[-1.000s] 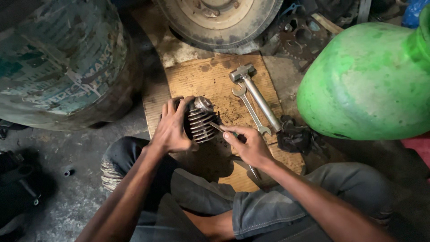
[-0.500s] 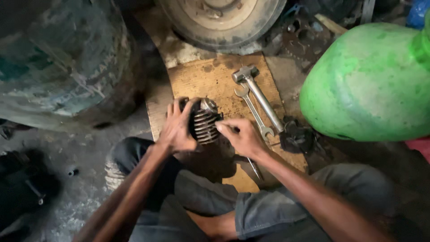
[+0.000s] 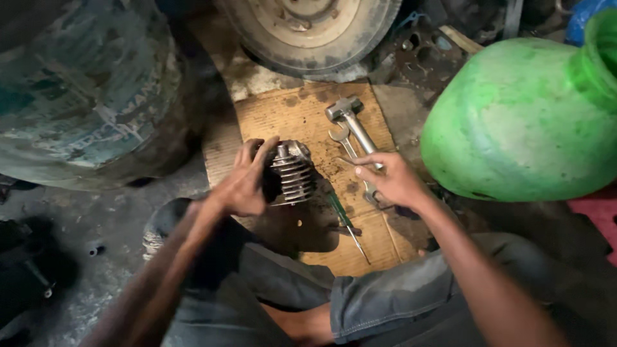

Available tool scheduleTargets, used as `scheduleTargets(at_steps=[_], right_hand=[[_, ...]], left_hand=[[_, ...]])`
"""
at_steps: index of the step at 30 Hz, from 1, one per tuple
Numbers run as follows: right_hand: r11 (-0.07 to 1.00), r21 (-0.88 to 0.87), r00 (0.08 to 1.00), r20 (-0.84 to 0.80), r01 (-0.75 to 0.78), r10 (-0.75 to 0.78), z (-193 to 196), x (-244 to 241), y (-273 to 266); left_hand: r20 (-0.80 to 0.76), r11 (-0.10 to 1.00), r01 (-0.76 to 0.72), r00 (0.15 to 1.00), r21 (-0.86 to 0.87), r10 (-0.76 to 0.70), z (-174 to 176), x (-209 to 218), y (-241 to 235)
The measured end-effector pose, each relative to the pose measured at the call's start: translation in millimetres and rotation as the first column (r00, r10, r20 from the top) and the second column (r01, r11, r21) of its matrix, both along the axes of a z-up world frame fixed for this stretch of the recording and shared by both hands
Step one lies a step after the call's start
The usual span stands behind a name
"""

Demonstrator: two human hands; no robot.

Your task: The person sits on the floor and uses a screwdriver to scrape and clean the fins of a metal engine cylinder head. They rotate the part to access different sides and continue scraping away grime from the cooling fins.

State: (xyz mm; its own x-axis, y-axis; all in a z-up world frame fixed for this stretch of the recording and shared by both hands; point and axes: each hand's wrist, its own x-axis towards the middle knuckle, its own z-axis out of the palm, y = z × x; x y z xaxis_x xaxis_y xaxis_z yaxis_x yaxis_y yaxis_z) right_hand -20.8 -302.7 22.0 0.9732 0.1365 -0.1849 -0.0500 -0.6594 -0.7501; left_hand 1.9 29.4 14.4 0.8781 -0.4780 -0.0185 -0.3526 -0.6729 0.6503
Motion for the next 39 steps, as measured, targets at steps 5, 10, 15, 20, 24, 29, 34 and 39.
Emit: scheduleTargets(at_steps=[5, 10, 15, 20, 24, 29, 34, 39], right_hand=[[0.983, -0.182, 0.995, -0.089, 0.015, -0.032, -21, 8, -2], [0.988, -0.136, 0.961, 0.255, -0.076, 0.108, -26, -1, 1], [0.958, -0.282, 0.998, 0.027, 0.054, -0.048, -6, -4, -1], [0.953, -0.3, 0.999, 0.006, 0.051, -0.051, -3, -1, 8], [0.915, -0.396, 0.993, -0.05, 0.075, -0.104, -11, -3, 3], [0.918, -0.391, 0.997, -0.007, 0.072, -0.081, -16, -2, 5], [0.946, -0.321, 0.997, 0.061, 0.056, -0.038, -13, -3, -2], [0.938, -0.328, 0.994, 0.054, 0.11, -0.098, -16, -2, -7]], left_hand=[[-0.002, 0.993, 0.068, 0.998, 0.097, -0.069, -4, 4, 19], [0.134, 0.998, 0.044, 0.99, -0.036, -0.039, -25, 20, 7], [0.088, 0.99, -0.009, 0.996, -0.143, 0.021, -18, 49, 4], [0.007, 0.969, -0.057, 0.998, 0.24, 0.057, -24, 71, 14], [-0.059, 0.952, 0.022, 0.998, 0.306, -0.004, -53, 64, 19], [0.067, 0.985, -0.04, 0.997, 0.166, 0.029, -49, 47, 19], [-0.089, 0.991, -0.076, 0.992, 0.11, 0.086, 20, 67, -11], [0.163, 0.966, 0.073, 0.98, 0.249, -0.116, 41, 83, -59]])
